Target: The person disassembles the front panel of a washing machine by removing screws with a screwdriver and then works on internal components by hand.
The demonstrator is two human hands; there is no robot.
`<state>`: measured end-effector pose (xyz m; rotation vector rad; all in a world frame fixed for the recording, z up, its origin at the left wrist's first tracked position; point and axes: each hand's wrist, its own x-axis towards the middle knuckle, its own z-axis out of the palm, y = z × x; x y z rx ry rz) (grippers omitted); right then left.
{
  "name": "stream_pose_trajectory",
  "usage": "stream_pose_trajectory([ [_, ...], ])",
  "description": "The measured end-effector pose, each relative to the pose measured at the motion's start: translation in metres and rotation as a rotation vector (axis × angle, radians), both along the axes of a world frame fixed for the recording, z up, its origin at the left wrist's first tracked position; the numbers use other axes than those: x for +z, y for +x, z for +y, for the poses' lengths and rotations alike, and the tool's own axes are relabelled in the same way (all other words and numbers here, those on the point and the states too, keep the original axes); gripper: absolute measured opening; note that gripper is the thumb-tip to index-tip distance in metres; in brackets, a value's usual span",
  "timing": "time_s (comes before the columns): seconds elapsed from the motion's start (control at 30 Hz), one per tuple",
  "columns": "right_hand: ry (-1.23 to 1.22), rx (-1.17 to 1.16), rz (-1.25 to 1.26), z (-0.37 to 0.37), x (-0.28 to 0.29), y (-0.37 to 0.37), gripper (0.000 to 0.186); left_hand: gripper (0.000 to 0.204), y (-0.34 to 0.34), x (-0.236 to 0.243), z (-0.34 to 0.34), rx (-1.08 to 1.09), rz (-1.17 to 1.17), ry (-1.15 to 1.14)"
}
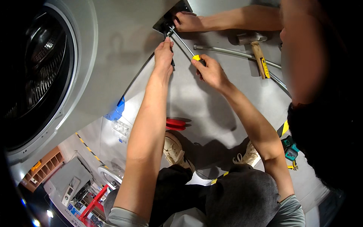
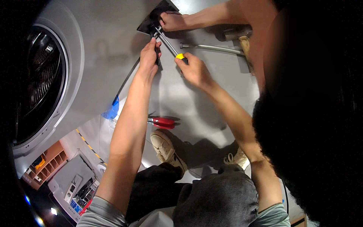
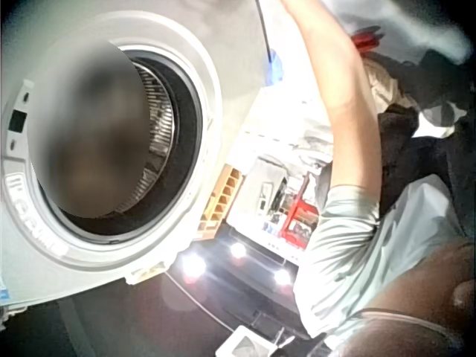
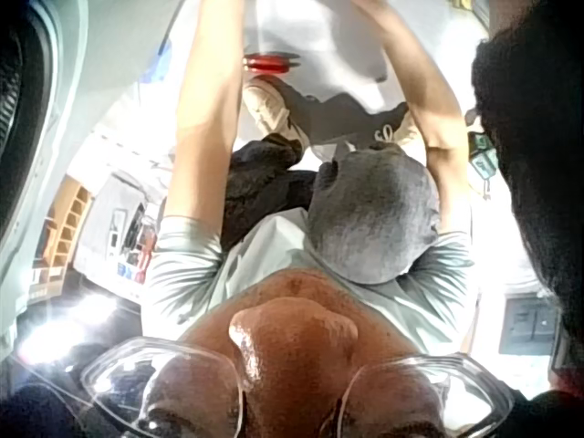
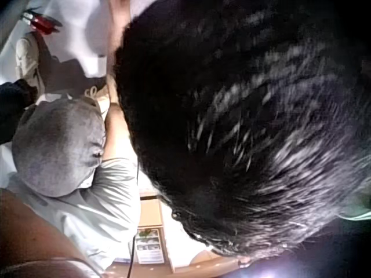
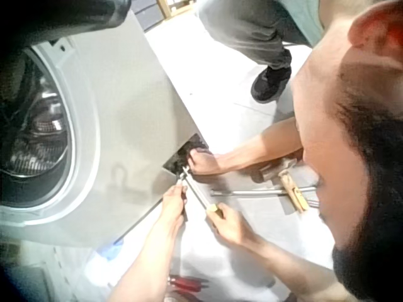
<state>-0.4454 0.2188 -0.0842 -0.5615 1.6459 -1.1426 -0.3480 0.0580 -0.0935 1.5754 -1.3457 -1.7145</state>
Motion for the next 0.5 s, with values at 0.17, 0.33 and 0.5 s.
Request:
stream_pose_trajectory([
  [0.17, -0.019, -0.004, -0.016, -0.005, -0.009, -0.001, 0.035, 0.025, 0.0, -0.004, -0.001, -0.001, 0.006, -0.006],
  [0.33, -0.026, -0.007, -0.061, -0.009, -0.008, -0.003, 0.034, 0.026, 0.002, -0.008, -0.003, -0.022, 0.008, -0.016],
  [0.5, -0.017, -0.006, -0.032, -0.01, -0.012, -0.004, 0.034, 0.027, 0.002, -0.004, -0.002, -0.039, 0.019, 0.005],
])
